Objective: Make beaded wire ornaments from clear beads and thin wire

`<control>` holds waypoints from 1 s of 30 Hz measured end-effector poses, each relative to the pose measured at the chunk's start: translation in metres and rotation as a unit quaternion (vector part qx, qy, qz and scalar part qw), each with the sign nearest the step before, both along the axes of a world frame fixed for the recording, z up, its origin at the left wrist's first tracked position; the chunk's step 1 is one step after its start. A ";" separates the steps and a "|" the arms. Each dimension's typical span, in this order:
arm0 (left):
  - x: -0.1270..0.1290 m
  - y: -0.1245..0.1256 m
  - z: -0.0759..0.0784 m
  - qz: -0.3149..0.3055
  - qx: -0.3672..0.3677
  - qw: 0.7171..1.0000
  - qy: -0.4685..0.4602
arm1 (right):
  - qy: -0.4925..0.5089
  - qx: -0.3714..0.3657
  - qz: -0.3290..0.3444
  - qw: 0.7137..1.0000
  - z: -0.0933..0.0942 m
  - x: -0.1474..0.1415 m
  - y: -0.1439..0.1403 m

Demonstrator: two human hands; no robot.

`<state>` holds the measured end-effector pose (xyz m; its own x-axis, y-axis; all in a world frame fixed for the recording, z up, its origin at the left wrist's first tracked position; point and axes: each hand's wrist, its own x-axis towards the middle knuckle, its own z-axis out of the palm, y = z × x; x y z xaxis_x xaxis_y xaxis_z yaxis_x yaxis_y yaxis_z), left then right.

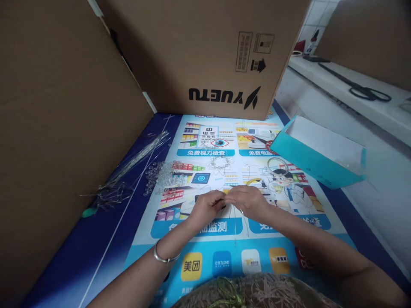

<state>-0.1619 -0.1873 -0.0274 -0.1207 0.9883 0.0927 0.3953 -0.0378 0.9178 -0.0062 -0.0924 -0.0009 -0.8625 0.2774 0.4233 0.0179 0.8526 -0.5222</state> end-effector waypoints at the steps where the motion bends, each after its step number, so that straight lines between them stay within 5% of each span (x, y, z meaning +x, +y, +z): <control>1: 0.001 0.000 0.002 0.006 -0.001 1.000 -0.005 | 0.019 -0.023 -0.002 1.000 0.001 -0.001 0.001; 5: 0.008 -0.004 0.013 -0.009 -0.045 0.991 -0.124 | 0.040 -0.175 -0.028 0.983 0.010 -0.001 0.006; 10: 0.018 -0.008 0.024 -0.055 -0.140 0.918 -0.367 | 0.002 -0.327 -0.050 0.944 0.017 0.000 0.009; 15: 0.021 -0.011 0.031 -0.036 -0.191 0.869 -0.454 | -0.003 -0.385 -0.019 0.923 0.015 -0.002 0.009; 19: 0.021 -0.012 0.034 0.000 -0.188 0.882 -0.433 | -0.029 -0.419 0.009 0.907 0.015 -0.002 0.011; 25: 0.016 -0.010 0.031 0.028 -0.171 0.917 -0.360 | -0.090 -0.345 -0.010 0.934 0.019 0.008 0.027; 30: 0.009 -0.006 0.027 0.055 -0.148 0.928 -0.337 | -0.170 -0.073 -0.117 0.976 0.021 0.035 0.050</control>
<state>-0.1524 -0.1933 -0.0009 -0.1543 0.9369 -0.3136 -0.2867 0.2612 0.9217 0.0291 -0.0421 0.0196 -0.8515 0.5202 0.0651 0.3973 0.7213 -0.5674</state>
